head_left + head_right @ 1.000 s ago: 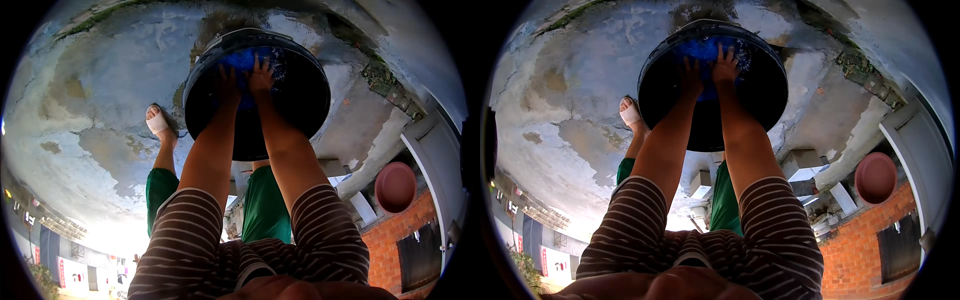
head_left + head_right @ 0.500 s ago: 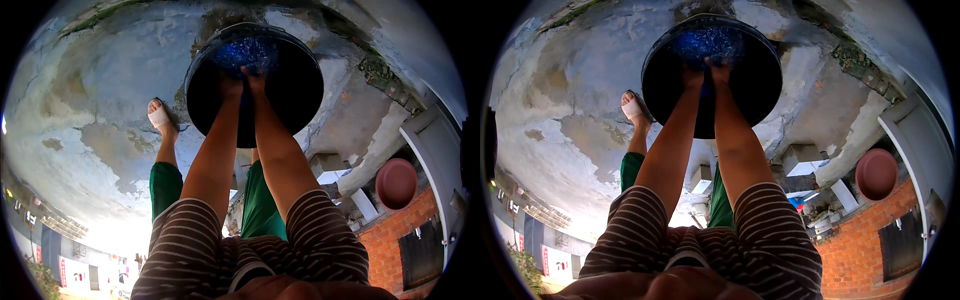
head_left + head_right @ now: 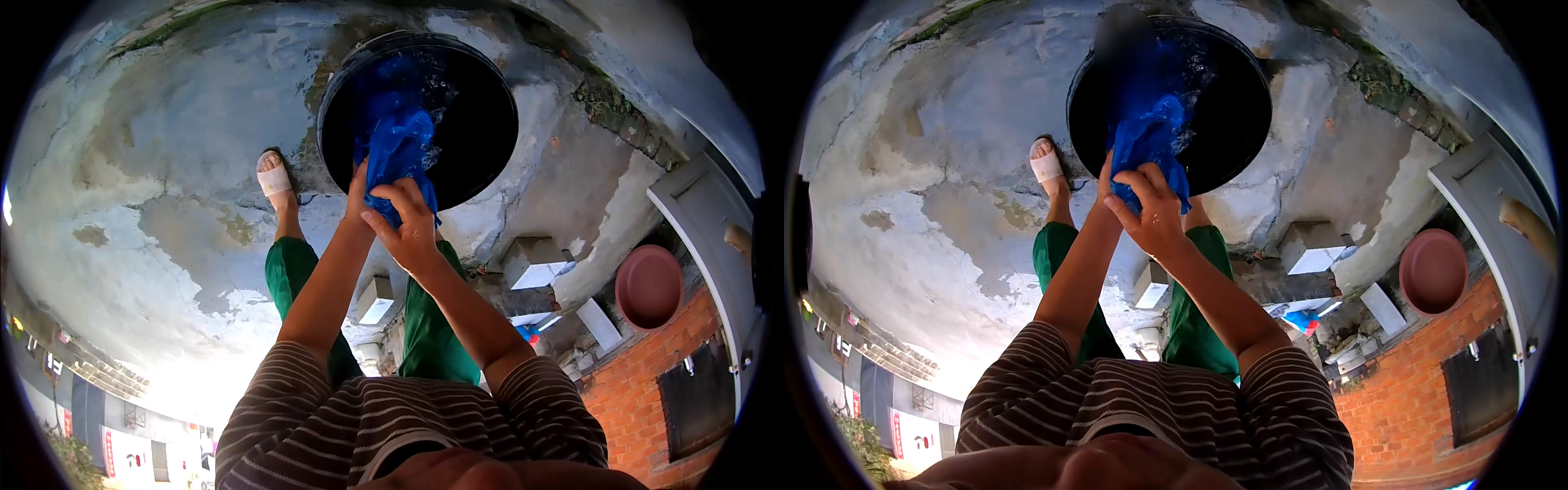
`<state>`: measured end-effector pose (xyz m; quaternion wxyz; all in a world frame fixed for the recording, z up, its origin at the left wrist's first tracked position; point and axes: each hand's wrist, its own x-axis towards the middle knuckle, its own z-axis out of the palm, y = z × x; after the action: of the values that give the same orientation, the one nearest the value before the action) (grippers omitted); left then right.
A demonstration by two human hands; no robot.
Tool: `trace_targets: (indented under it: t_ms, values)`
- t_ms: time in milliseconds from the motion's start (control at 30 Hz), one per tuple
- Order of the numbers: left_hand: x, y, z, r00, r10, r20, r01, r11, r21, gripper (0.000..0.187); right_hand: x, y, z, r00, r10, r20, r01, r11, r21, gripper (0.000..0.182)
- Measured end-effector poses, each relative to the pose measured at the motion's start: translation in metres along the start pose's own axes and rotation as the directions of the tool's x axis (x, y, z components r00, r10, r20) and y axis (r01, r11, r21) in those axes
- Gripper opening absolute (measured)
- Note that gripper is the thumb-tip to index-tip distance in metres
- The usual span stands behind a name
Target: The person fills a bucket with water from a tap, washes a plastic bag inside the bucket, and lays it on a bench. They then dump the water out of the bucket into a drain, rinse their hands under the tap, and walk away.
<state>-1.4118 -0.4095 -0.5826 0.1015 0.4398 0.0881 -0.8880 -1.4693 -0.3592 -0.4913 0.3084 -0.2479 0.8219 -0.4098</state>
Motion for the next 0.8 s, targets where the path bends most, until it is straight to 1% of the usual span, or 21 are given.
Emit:
trace_targets:
  t_ms: [33, 67, 133, 167, 200, 233, 300, 333, 367, 400, 433, 467, 500, 533, 567, 633, 667, 700, 733, 767, 800]
  values:
    - [0.005, -0.008, -0.014, 1.0, -0.013, -0.003, 0.013, 1.0, -0.003, 0.044, -0.005, -0.001, 0.003, 1.0, 0.013, 0.001, -0.013, 1.0, 0.005, 0.019]
    - [0.017, -0.017, -0.033, 0.972, 0.231, 0.043, -0.234, 0.934, 0.269, 0.041, 0.001, 0.007, 0.006, 1.0, 0.017, -0.004, -0.017, 1.0, -0.004, 0.019]
    - [0.017, -0.019, -0.027, 0.885, 0.442, 0.15, -0.453, 0.738, 0.5, 0.04, 0.031, 0.034, 0.013, 0.99, -0.136, -0.037, 0.125, 0.971, -0.205, 0.014]
    - [0.014, -0.01, 0.006, 0.925, 0.381, -0.008, -0.337, 0.827, 0.449, 0.04, 0.055, 0.056, 0.015, 0.994, -0.051, -0.097, 0.023, 0.963, -0.269, 0.013]
    - [0.014, -0.006, 0.028, 0.943, 0.296, -0.153, -0.221, 0.899, 0.378, 0.041, 0.075, 0.077, 0.017, 0.985, 0.028, -0.17, -0.083, 0.942, -0.325, 0.013]
    - [0.016, -0.008, 0.031, 0.93, 0.277, -0.243, -0.152, 0.89, 0.431, 0.044, 0.085, 0.087, 0.023, 0.984, 0.02, -0.18, -0.078, 0.944, -0.321, 0.013]
    - [0.021, -0.003, 0.033, 0.926, 0.286, -0.247, -0.162, 0.891, 0.423, 0.044, 0.096, 0.094, 0.027, 0.964, -0.062, -0.258, -0.051, 0.91, -0.411, 0.016]
    - [0.023, -0.001, 0.032, 0.919, 0.292, -0.263, -0.167, 0.895, 0.413, 0.045, 0.092, 0.097, 0.028, 0.963, -0.062, -0.263, -0.054, 0.909, -0.412, 0.016]
    - [0.019, 0.003, 0.034, 0.919, 0.287, -0.269, -0.145, 0.884, 0.445, 0.044, 0.082, 0.089, 0.027, 0.967, 0.029, -0.255, -0.087, 0.971, -0.22, 0.016]
    - [0.017, 0.009, 0.034, 0.919, 0.285, -0.271, -0.142, 0.883, 0.447, 0.044, 0.072, 0.075, 0.025, 0.967, 0.113, -0.228, -0.12, 0.993, -0.018, 0.017]
    - [0.015, 0.016, 0.034, 0.92, 0.31, -0.241, -0.18, 0.879, 0.443, 0.043, 0.058, 0.058, 0.024, 0.974, 0.078, -0.213, -0.061, 0.994, 0.086, 0.016]
    - [0.014, 0.023, 0.035, 0.919, 0.333, -0.211, -0.217, 0.874, 0.434, 0.042, 0.046, 0.038, 0.023, 0.98, 0.098, -0.174, -0.068, 0.983, 0.172, 0.015]
    - [0.011, 0.032, 0.037, 0.92, 0.378, -0.109, -0.294, 0.845, 0.447, 0.039, 0.035, 0.014, 0.022, 0.988, 0.06, -0.14, -0.031, 0.979, 0.199, 0.016]
    - [0.017, 0.041, 0.035, 0.903, 0.387, -0.189, -0.217, 0.788, 0.576, 0.039, 0.029, -0.002, 0.023, 0.994, 0.02, -0.108, 0.005, 0.973, 0.229, 0.017]
    - [0.021, 0.043, 0.019, 0.878, 0.473, -0.074, -0.289, 0.648, 0.705, 0.039, 0.031, -0.002, 0.031, 0.994, 0.019, -0.107, 0.006, 0.974, 0.228, 0.017]
    - [0.025, 0.04, 0.005, 0.847, 0.529, 0.049, -0.347, 0.481, 0.805, 0.038, 0.032, 0.007, 0.045, 0.989, -0.025, -0.146, 0.046, 0.989, 0.141, 0.019]
    - [0.021, 0.037, 0.012, 0.873, 0.482, -0.074, -0.336, 0.704, 0.625, 0.037, 0.043, 0.021, 0.05, 0.982, -0.017, -0.189, 0.03, 0.997, 0.064, 0.022]
    - [0.019, 0.033, 0.02, 0.898, 0.405, -0.174, -0.315, 0.865, 0.39, 0.036, 0.065, 0.041, 0.056, 0.972, -0.017, -0.235, 0.014, 1.0, -0.015, 0.025]
    - [0.016, 0.025, 0.028, 0.9, 0.401, -0.173, -0.309, 0.865, 0.394, 0.036, 0.086, 0.072, 0.051, 0.965, 0.193, -0.177, -0.176, 0.978, 0.109, 0.025]
    - [0.011, 0.017, 0.038, 0.912, 0.379, -0.155, -0.268, 0.839, 0.473, 0.034, 0.096, 0.119, 0.05, 0.949, 0.29, -0.123, -0.299, 0.952, -0.061, 0.025]
    - [0.01, 0.016, 0.045, 0.923, 0.363, -0.13, -0.239, 0.804, 0.544, 0.033, 0.098, 0.13, 0.05, 0.913, 0.397, -0.089, -0.395, 0.918, 0.04, 0.021]
